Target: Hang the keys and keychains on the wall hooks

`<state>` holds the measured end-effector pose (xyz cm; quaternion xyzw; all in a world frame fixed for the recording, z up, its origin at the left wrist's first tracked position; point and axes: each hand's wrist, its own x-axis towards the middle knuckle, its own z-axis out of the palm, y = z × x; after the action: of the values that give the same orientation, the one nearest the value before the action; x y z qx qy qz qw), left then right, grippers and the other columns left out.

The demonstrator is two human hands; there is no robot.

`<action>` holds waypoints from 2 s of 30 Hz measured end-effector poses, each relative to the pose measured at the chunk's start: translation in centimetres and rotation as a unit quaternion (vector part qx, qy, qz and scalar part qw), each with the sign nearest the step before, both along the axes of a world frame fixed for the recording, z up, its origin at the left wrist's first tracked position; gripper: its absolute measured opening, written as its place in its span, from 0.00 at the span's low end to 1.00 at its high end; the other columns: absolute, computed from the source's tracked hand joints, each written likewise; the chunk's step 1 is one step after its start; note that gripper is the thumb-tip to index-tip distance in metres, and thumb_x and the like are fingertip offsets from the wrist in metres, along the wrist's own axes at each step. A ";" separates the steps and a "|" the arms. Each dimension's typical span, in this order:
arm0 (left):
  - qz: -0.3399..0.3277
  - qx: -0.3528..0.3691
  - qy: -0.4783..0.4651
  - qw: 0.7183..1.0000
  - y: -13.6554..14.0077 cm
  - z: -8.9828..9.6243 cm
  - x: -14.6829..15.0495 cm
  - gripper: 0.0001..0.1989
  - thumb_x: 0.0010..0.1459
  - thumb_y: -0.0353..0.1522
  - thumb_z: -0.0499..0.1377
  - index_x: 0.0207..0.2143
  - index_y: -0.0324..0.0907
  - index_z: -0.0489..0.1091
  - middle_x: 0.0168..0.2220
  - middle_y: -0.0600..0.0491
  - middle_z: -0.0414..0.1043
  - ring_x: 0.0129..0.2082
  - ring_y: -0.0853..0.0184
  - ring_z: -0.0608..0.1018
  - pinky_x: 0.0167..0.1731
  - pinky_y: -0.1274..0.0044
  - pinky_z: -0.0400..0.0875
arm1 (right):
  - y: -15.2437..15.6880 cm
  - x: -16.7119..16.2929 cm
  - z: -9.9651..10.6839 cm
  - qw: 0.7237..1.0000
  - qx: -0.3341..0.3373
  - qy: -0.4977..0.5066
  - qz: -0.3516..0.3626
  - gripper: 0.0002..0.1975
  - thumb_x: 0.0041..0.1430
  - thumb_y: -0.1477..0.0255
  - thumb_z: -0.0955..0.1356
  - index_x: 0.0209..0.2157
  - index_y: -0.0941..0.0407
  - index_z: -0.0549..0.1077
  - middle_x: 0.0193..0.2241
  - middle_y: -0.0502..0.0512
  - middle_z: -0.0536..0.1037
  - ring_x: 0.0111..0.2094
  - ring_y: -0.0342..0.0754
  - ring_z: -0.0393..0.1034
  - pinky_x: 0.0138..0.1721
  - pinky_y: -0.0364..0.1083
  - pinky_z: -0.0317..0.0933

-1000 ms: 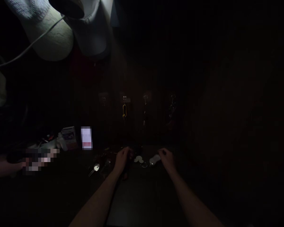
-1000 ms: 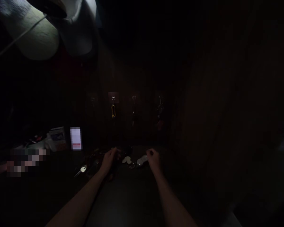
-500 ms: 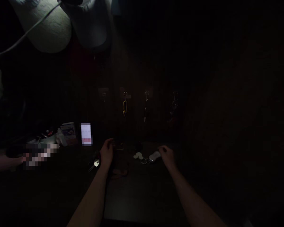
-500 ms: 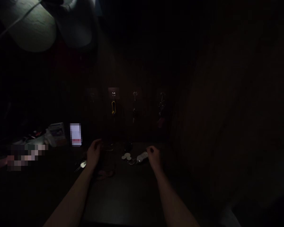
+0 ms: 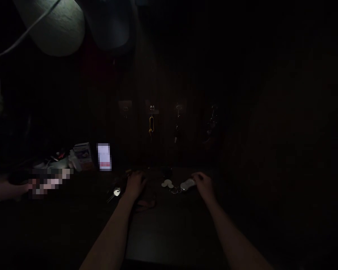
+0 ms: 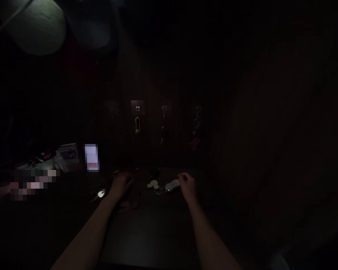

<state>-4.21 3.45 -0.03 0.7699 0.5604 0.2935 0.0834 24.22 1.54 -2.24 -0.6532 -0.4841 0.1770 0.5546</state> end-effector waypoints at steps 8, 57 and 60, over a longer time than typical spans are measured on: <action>-0.015 0.014 -0.267 0.963 -0.4 1.3 0.4 0.14 0.54 0.34 0.52 0.42 0.44 0.70 0.43 0.50 0.73 0.44 0.63 0.73 0.45 0.72 0.64 | 0.0 0.0 0.1 1.000 0.003 -0.014 0.010 0.13 0.45 0.63 0.60 0.23 0.54 0.73 0.23 0.53 0.76 0.30 0.50 0.70 0.31 0.45 0.60; -0.068 -0.035 0.096 0.992 -3.6 1.1 -2.6 0.12 0.54 0.31 0.53 0.40 0.44 0.72 0.43 0.48 0.69 0.44 0.62 0.70 0.43 0.73 0.64 | -0.3 -0.1 0.5 0.999 0.013 0.038 0.016 0.10 0.42 0.64 0.62 0.21 0.53 0.72 0.22 0.51 0.75 0.29 0.49 0.69 0.32 0.45 0.59; -0.081 -0.040 0.072 0.993 -3.0 1.4 -1.9 0.10 0.55 0.33 0.51 0.35 0.42 0.72 0.39 0.48 0.71 0.40 0.62 0.72 0.41 0.73 0.64 | -0.4 -0.3 0.8 0.999 0.002 0.044 0.011 0.09 0.41 0.64 0.62 0.20 0.53 0.71 0.21 0.51 0.74 0.28 0.49 0.69 0.30 0.44 0.59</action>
<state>-6.09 0.41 1.34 0.8279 0.5121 0.2072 0.0971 23.95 1.18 -1.47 -0.6383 -0.4671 0.2107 0.5744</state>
